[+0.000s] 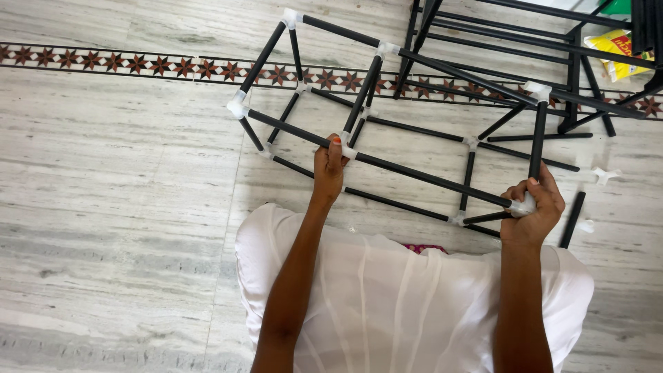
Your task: The person assembles a black metal frame using white plastic connectors. They connect rods to form rectangular sections and then join them into a larger structure, working on a tiled floor.
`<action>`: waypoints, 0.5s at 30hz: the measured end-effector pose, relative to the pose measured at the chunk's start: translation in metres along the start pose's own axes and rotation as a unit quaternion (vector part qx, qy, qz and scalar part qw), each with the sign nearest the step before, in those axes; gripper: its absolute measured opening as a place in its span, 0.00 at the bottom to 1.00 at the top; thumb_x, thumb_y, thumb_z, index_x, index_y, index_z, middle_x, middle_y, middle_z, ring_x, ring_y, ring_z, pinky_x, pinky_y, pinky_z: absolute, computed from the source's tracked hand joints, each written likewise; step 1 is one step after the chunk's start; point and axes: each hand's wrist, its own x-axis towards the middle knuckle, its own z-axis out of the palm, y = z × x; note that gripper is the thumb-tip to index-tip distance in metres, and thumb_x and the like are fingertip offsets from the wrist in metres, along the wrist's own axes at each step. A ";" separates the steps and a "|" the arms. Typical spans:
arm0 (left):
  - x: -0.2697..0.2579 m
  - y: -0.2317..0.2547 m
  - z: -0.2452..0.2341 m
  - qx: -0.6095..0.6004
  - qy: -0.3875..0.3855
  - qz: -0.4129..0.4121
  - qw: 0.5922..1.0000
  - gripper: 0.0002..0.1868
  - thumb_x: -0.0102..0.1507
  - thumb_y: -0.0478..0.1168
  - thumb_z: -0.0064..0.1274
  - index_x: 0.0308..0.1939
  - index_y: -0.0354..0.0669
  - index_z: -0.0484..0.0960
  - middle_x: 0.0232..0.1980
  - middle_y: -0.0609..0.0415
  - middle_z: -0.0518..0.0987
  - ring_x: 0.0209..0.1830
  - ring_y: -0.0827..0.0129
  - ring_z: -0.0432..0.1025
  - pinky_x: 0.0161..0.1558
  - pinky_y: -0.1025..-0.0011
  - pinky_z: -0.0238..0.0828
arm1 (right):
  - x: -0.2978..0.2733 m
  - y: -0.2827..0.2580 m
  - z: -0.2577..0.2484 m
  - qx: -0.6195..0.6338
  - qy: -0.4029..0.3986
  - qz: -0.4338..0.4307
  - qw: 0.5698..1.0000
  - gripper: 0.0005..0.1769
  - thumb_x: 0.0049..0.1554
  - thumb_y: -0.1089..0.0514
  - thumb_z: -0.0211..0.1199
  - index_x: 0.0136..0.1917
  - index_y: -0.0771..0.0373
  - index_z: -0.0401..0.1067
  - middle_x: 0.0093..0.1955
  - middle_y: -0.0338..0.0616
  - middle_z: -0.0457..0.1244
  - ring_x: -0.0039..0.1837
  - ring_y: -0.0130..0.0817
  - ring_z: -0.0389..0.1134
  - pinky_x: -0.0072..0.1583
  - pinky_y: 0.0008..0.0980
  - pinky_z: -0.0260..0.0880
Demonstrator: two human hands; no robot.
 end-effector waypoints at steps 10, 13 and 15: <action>-0.001 0.006 0.006 0.039 -0.005 -0.015 0.999 0.24 0.75 0.57 0.37 0.29 0.48 0.64 0.23 0.65 0.59 0.23 0.83 0.49 0.25 0.79 0.45 | -0.003 -0.006 0.000 -0.001 -0.013 0.004 1.000 0.30 0.62 0.67 0.51 0.76 0.82 0.62 0.32 0.38 0.53 0.33 0.27 0.53 0.36 0.28 0.53; -0.001 0.007 0.009 0.010 -0.015 -0.003 1.000 0.25 0.76 0.57 0.38 0.29 0.48 0.63 0.25 0.65 0.58 0.24 0.82 0.49 0.26 0.78 0.45 | -0.001 -0.005 -0.001 0.003 -0.018 0.001 1.000 0.31 0.62 0.66 0.51 0.77 0.82 0.61 0.31 0.39 0.53 0.33 0.27 0.53 0.36 0.28 0.53; -0.001 0.006 0.010 0.039 -0.012 -0.001 0.999 0.26 0.75 0.58 0.37 0.29 0.48 0.63 0.23 0.65 0.58 0.23 0.83 0.49 0.25 0.79 0.44 | 0.000 -0.004 -0.002 0.003 -0.023 -0.004 1.000 0.31 0.63 0.66 0.51 0.77 0.82 0.61 0.31 0.39 0.52 0.33 0.27 0.53 0.36 0.28 0.53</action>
